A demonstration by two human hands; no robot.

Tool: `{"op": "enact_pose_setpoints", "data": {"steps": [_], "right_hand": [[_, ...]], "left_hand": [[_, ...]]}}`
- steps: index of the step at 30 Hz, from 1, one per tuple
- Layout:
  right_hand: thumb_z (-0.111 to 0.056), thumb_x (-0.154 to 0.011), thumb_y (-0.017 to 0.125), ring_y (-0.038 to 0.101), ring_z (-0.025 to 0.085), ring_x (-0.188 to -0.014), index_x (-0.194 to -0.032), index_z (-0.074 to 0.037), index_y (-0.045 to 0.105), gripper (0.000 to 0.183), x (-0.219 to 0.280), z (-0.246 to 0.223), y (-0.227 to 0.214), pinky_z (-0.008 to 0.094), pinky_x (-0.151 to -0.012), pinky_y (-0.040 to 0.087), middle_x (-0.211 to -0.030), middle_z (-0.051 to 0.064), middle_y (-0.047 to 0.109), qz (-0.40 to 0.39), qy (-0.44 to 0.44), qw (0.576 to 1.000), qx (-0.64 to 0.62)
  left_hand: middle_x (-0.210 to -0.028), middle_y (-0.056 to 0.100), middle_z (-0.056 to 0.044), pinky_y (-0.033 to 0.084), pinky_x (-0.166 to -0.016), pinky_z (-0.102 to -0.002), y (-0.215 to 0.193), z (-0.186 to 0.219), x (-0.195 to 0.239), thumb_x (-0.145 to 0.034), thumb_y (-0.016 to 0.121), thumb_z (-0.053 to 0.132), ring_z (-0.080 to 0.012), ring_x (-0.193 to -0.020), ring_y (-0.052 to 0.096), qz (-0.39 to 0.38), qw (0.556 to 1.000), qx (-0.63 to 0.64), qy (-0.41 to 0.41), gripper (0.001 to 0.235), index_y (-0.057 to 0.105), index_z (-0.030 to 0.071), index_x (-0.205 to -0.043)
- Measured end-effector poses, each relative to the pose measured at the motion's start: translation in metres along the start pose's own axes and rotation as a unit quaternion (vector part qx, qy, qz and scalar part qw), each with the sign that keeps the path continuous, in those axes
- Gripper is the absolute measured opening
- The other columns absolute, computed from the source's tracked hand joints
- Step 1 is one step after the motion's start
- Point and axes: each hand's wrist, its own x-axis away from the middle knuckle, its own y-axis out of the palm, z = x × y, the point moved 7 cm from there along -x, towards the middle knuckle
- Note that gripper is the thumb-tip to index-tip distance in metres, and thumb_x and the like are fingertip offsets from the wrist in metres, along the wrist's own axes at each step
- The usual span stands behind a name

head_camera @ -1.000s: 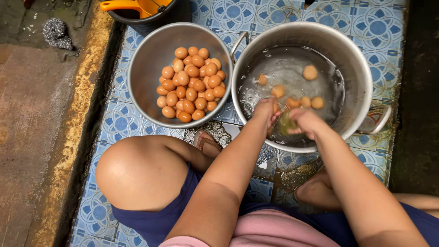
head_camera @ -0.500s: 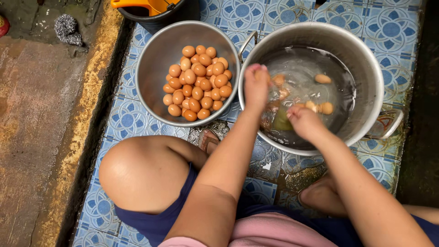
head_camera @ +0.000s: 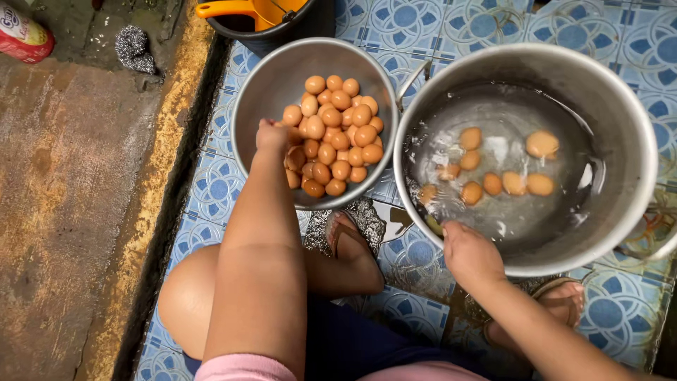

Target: The person sits on a tiled floor and washes brown eggs in a metal pot filled with water. They use a green scrubbing tool to clean the eggs one by one, then place the washed eggs into a second metal pot.

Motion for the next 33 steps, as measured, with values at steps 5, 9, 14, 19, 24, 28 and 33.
{"op": "enact_pose_setpoints", "data": {"steps": [5, 9, 14, 19, 24, 28, 33], "right_hand": [[-0.031, -0.105, 0.042, 0.075, 0.035, -0.093, -0.115, -0.015, 0.066, 0.03, 0.001, 0.011, 0.013, 0.046, -0.087, 0.061, -0.095, 0.013, 0.076, 0.009, -0.001, 1.0, -0.003], [-0.031, -0.105, 0.045, 0.075, 0.031, -0.091, -0.108, -0.015, 0.066, 0.027, 0.001, 0.011, 0.013, 0.039, -0.083, 0.061, -0.093, 0.01, 0.076, 0.053, -0.031, 0.998, 0.027], [-0.028, -0.104, 0.047, 0.075, 0.032, -0.089, -0.108, -0.012, 0.068, 0.026, 0.004, 0.009, 0.011, 0.039, -0.08, 0.062, -0.093, 0.012, 0.076, 0.075, -0.038, 0.996, 0.019], [-0.027, -0.105, 0.046, 0.074, 0.034, -0.09, -0.11, -0.01, 0.068, 0.028, 0.003, 0.005, 0.005, 0.04, -0.078, 0.062, -0.096, 0.014, 0.076, 0.084, -0.046, 0.995, 0.006], [-0.028, -0.104, 0.047, 0.075, 0.034, -0.087, -0.11, -0.011, 0.068, 0.027, 0.003, 0.008, 0.011, 0.041, -0.078, 0.061, -0.088, 0.013, 0.075, 0.092, -0.061, 0.994, 0.012], [-0.026, -0.101, 0.049, 0.074, 0.037, -0.087, -0.11, -0.008, 0.069, 0.028, 0.001, 0.013, 0.021, 0.044, -0.08, 0.061, -0.089, 0.018, 0.075, 0.112, -0.061, 0.992, 0.02], [-0.021, -0.098, 0.049, 0.066, 0.046, -0.078, -0.115, -0.011, 0.062, 0.023, -0.006, 0.008, 0.023, 0.061, -0.067, 0.046, -0.093, 0.018, 0.071, -0.011, 0.026, 0.995, -0.1]], "left_hand": [[-0.115, 0.07, -0.01, 0.056, -0.096, -0.045, 0.012, -0.037, -0.012, -0.08, 0.086, 0.032, -0.0305, -0.113, 0.07, -0.022, 0.994, -0.104, -0.028, 0.058, 0.055, 0.015, -0.126], [-0.13, 0.049, -0.016, 0.05, -0.108, -0.046, 0.032, -0.062, -0.042, -0.086, 0.083, 0.031, -0.0369, -0.131, 0.056, -0.047, 0.984, -0.171, -0.026, 0.056, 0.057, 0.015, -0.133], [-0.124, 0.059, -0.019, 0.049, -0.107, -0.046, 0.015, -0.041, -0.014, -0.089, 0.08, 0.032, -0.0384, -0.128, 0.06, -0.056, 0.985, -0.163, -0.02, 0.053, 0.057, 0.004, -0.127], [-0.121, 0.059, -0.019, 0.05, -0.107, -0.047, -0.005, -0.014, 0.022, -0.086, 0.085, 0.035, -0.0401, -0.126, 0.06, -0.048, 0.986, -0.155, -0.029, 0.059, 0.053, 0.003, -0.124], [-0.125, 0.057, -0.02, 0.05, -0.105, -0.048, -0.007, -0.011, 0.039, -0.081, 0.087, 0.051, -0.04, -0.126, 0.059, -0.057, 0.986, -0.15, -0.041, 0.076, 0.046, 0.004, -0.125], [-0.13, 0.057, -0.022, 0.051, -0.105, -0.048, 0.011, -0.025, 0.015, -0.085, 0.075, 0.066, -0.041, -0.126, 0.06, -0.022, 0.985, -0.165, -0.043, 0.085, 0.042, 0.002, -0.13], [-0.104, 0.067, -0.008, 0.051, -0.079, -0.045, -0.044, 0.15, 0.092, -0.098, 0.062, 0.025, -0.0306, -0.09, 0.065, 0.247, 0.869, 0.062, 0.424, 0.019, 0.062, 0.009, -0.107]]}}
